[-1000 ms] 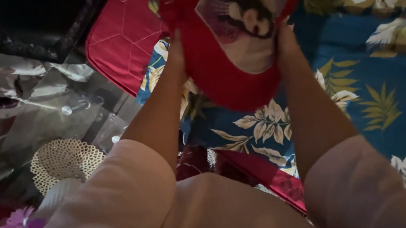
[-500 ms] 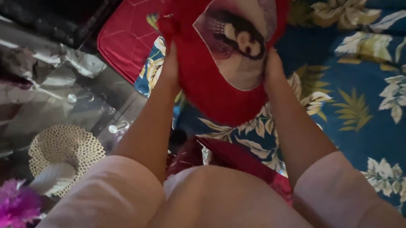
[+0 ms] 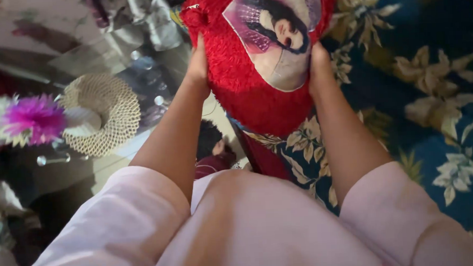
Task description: Folding a patterned bedsheet and arranging pillows on a bed and sofa.
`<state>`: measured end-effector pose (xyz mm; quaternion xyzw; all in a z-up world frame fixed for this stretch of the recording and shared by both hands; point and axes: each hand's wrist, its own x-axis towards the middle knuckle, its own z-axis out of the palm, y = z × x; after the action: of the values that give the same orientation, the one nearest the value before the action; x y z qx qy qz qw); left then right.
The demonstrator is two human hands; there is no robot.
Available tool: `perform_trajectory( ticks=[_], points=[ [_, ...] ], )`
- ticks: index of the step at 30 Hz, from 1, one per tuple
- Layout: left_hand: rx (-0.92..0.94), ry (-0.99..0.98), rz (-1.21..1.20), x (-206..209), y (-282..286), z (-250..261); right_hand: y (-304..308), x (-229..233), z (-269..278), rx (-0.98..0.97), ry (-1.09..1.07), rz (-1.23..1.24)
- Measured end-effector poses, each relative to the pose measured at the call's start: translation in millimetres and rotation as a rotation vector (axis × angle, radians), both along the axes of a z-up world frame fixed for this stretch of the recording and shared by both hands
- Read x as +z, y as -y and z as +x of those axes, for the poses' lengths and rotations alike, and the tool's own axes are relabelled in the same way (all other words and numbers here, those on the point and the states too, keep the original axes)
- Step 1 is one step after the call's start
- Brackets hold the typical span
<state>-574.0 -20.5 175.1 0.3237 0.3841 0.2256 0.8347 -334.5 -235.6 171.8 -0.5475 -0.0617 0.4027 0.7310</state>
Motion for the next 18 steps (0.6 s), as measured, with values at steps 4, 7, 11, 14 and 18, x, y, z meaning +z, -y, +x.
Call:
perform_trajectory(
  ticks=[4, 7, 11, 14, 18],
  points=[
    [0.087, 0.144, 0.065, 16.6, -8.5, -55.2, -44.8, -18.8, -19.6, 0.112, 0.066, -0.001],
    [0.218, 0.037, 0.003, 37.2, -10.0, -95.2, -73.7, 11.5, -59.0, 0.220, -0.013, 0.021],
    [0.337, 0.099, 0.029, 39.7, -15.2, -154.6, -117.4, 23.0, -102.2, 0.309, 0.074, -0.098],
    [0.435, 0.101, 0.046, 44.5, -9.3, -210.9, -147.2, 34.6, -150.8, 0.424, 0.096, -0.094],
    [0.553, 0.111, 0.116, 41.9, -7.8, -302.6, -183.5, 52.3, -237.1, 0.578, 0.091, -0.071]
  ],
)
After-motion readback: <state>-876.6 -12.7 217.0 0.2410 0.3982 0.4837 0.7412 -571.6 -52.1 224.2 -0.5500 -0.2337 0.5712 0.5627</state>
